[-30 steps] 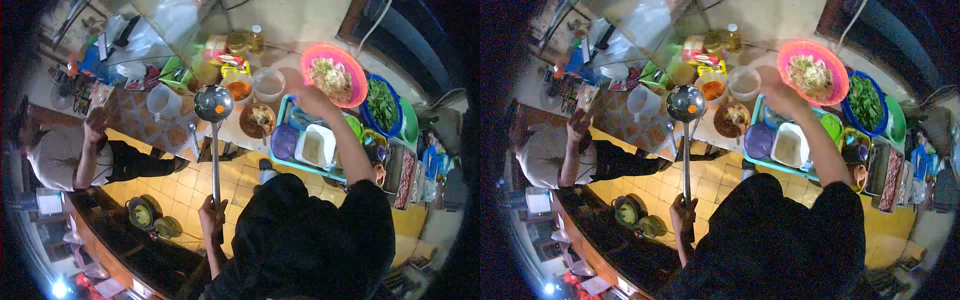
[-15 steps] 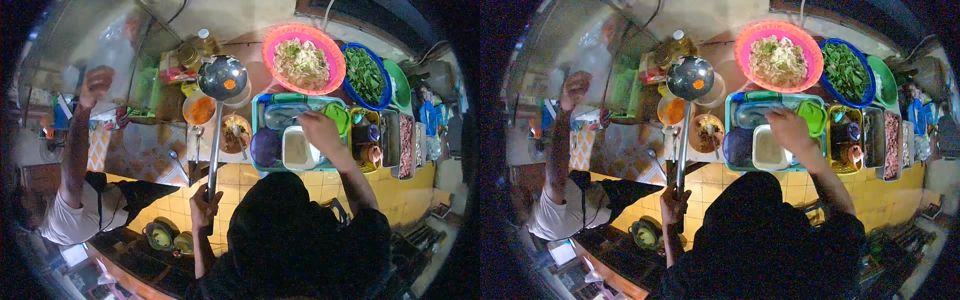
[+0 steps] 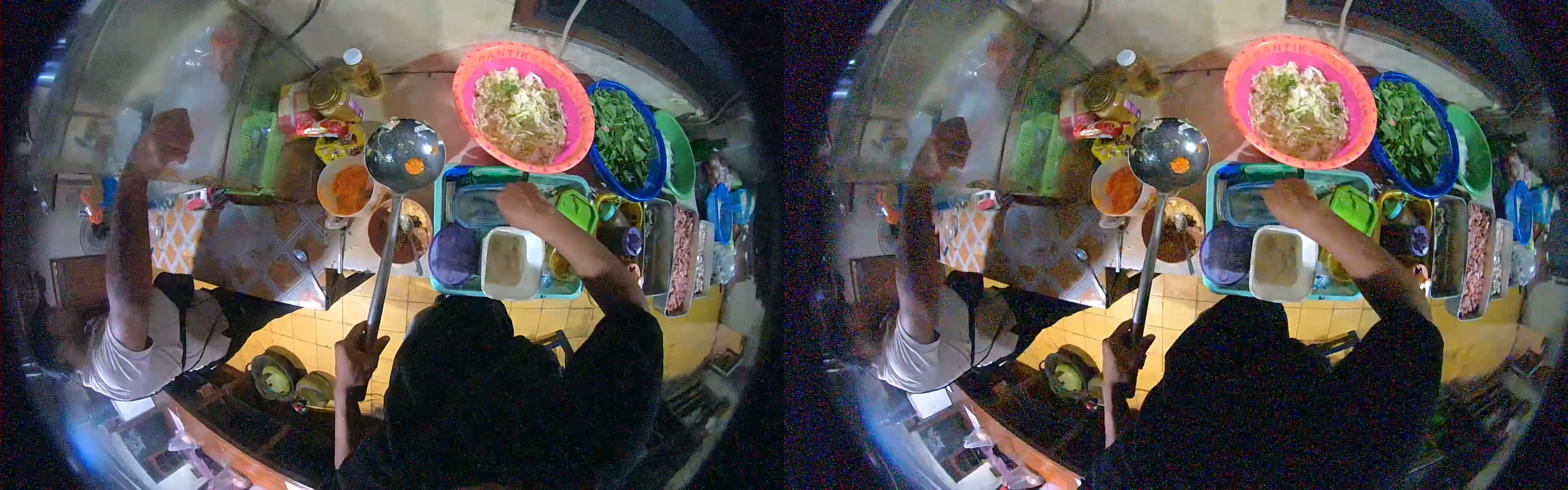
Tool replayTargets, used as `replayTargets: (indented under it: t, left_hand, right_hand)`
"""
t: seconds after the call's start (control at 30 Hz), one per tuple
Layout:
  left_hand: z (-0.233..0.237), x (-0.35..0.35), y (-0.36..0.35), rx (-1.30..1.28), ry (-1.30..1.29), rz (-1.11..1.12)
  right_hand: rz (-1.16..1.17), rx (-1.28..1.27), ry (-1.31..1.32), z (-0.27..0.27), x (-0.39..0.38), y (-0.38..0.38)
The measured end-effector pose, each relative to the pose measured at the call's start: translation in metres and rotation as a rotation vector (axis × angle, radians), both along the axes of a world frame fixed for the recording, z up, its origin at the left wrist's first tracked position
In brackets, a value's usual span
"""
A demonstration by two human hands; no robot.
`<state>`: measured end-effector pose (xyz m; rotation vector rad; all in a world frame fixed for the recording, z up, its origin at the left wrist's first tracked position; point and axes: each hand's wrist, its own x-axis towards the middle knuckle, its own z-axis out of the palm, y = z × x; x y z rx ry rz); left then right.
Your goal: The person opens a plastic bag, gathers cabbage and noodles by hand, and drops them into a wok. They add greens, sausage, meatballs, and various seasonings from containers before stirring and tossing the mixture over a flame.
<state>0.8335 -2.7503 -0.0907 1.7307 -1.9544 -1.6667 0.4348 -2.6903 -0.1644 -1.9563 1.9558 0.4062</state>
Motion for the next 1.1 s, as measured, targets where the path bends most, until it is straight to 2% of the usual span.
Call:
replayTargets:
  t: [0.07, 0.2, 0.3, 0.4, 0.43, 0.47, 0.6, 0.67, 0.8, 0.87, 0.93, 1.0, 1.03, 1.1]
  left_hand:
    - [0.002, 0.006, -0.001, 0.007, -0.062, -0.028]
    - [0.000, 0.004, 0.000, -0.083, -0.153, -0.109]
    - [0.003, 0.003, 0.003, -0.069, -0.175, -0.111]
    - [0.004, 0.005, 0.006, -0.084, -0.160, -0.124]
    - [0.004, 0.005, 0.007, -0.115, -0.161, -0.143]
    - [0.003, 0.007, 0.008, -0.117, -0.158, -0.140]
    - [0.010, 0.004, 0.013, -0.151, -0.219, -0.141]
    - [0.019, 0.001, 0.014, -0.193, -0.241, -0.168]
    - [0.022, 0.002, 0.020, -0.221, -0.213, -0.209]
    - [0.021, 0.004, 0.025, -0.275, -0.185, -0.228]
    - [0.022, 0.004, 0.029, -0.183, -0.179, -0.230]
    - [0.019, 0.004, 0.031, -0.206, -0.170, -0.255]
    - [0.015, 0.005, 0.033, -0.248, -0.143, -0.251]
    - [0.012, 0.010, 0.035, -0.289, -0.111, -0.243]
  right_hand:
    - [-0.261, -0.100, 0.045, 0.003, 0.005, 0.006]
    - [-0.195, -0.043, 0.024, -0.026, -0.001, 0.004]
    - [-0.134, -0.193, -0.078, -0.057, -0.006, 0.007]
    - [-0.165, -0.040, -0.231, -0.062, -0.013, -0.001]
    - [-0.052, 0.049, -0.279, -0.059, -0.017, -0.005]
    - [0.063, 0.138, -0.325, -0.054, -0.020, -0.008]
    - [0.037, 0.072, -0.482, -0.021, -0.030, -0.003]
    - [-0.202, 0.021, -0.611, 0.010, -0.029, 0.002]
    - [-0.177, 0.049, -0.626, 0.035, -0.042, 0.003]
    - [-0.250, 0.014, -0.664, 0.053, -0.043, 0.004]
    - [-0.251, -0.008, -0.663, 0.079, -0.030, -0.002]
    - [-0.168, -0.169, -0.383, 0.092, -0.017, -0.002]
    - [-0.169, -0.171, -0.382, 0.109, -0.007, 0.001]
    - [-0.336, -0.150, 0.113, 0.143, 0.014, 0.016]
